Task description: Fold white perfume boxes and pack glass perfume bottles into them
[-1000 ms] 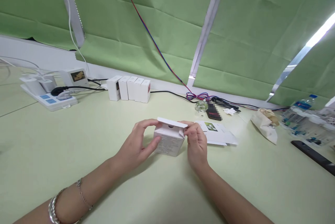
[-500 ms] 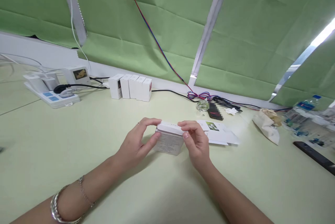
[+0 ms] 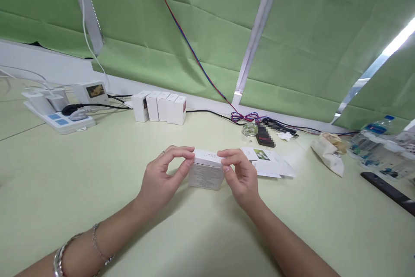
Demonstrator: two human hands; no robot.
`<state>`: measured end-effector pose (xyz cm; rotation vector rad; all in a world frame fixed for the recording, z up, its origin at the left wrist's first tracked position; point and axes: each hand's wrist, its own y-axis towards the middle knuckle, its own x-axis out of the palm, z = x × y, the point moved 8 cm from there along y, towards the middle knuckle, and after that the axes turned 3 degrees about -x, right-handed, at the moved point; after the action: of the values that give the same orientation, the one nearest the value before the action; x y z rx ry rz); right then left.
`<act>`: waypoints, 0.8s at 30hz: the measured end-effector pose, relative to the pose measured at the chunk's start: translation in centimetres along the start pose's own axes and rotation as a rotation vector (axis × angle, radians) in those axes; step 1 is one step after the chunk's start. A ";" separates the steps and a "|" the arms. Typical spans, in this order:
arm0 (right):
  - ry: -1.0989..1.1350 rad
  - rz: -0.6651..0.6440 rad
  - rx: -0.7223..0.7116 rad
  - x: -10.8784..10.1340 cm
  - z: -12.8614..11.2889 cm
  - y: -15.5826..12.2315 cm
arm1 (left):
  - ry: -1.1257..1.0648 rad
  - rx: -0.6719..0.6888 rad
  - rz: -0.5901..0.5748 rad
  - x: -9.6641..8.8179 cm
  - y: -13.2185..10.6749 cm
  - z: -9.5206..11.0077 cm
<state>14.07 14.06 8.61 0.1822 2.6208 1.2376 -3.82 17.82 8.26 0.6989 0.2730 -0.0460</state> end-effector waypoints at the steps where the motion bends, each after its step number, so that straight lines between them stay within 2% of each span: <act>1: -0.003 -0.001 0.002 0.0 0.0 0.0 | -0.001 0.003 0.003 -0.1 0.0 0.0; 5: -0.007 -0.008 0.013 0.0 0.0 0.0 | 0.001 0.047 -0.008 -0.1 0.0 0.1; 11: -0.004 -0.021 0.027 -0.1 0.3 -0.1 | 0.066 0.219 -0.021 0.0 -0.1 1.2; 16: -0.039 -0.051 0.044 0.0 0.4 0.1 | 0.148 0.265 -0.025 0.1 0.2 1.6; 20: -0.215 -0.129 0.089 0.3 0.0 0.3 | 0.211 0.192 -0.071 0.7 0.3 0.7; 24: -0.305 -0.256 0.144 1.1 -1.2 -0.1 | 0.304 -0.017 -0.268 2.9 -1.2 -0.6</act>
<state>12.71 13.36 9.08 0.0516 2.3778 0.8629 -1.29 17.45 6.29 0.6481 0.6569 -0.1939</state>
